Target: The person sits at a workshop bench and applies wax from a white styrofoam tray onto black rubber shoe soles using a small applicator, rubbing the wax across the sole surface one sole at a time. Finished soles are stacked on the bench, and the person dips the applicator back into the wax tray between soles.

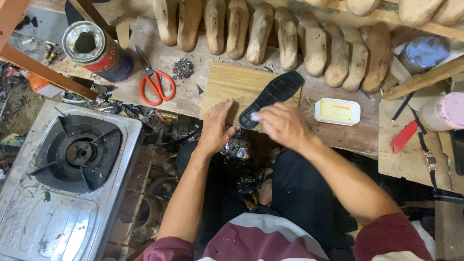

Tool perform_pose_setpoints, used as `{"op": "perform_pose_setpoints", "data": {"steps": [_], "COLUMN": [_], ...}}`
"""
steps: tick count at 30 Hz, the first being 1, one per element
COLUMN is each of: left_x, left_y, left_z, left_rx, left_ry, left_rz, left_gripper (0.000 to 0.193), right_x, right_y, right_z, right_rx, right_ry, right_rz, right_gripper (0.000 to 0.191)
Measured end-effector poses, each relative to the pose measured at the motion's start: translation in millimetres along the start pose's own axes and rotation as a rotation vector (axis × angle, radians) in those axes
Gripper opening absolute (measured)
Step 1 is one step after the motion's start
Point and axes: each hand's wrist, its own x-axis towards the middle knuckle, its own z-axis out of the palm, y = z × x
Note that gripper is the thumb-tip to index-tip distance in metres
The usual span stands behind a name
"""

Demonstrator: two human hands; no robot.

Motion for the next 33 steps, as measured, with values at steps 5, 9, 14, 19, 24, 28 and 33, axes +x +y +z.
{"op": "perform_pose_setpoints", "data": {"steps": [5,9,14,19,24,28,33], "left_x": [-2,-1,-7,-47,-75,-76,-69], "left_y": [-2,7,23,29,33,22,25], "left_z": [-1,4,20,28,58,62,53], "left_rx": [-0.017,0.039,0.151,-0.126,-1.182,-1.396,-1.373], "left_ry": [-0.008,-0.05,0.019,0.183,0.289,0.276,0.258], "left_rz": [-0.019,-0.051,-0.027,-0.055,-0.681,-0.742,-0.748], "left_gripper": [0.09,0.097,0.082,0.08,0.083,0.076,0.077], "right_x": [-10,-23,-31,-33,-31,-9,23], "right_y": [0,22,37,26,1,25,42], "right_z": [4,-10,-15,-10,21,12,-28], "right_rx": [0.038,-0.124,-0.008,0.056,0.017,-0.01,-0.225], "right_ry": [0.114,0.162,0.259,0.255,0.162,0.105,0.27], "right_rz": [0.097,0.465,0.608,0.65,0.215,0.26,0.473], "right_gripper": [0.015,0.016,0.02,0.016,0.014,0.017,0.009]}}
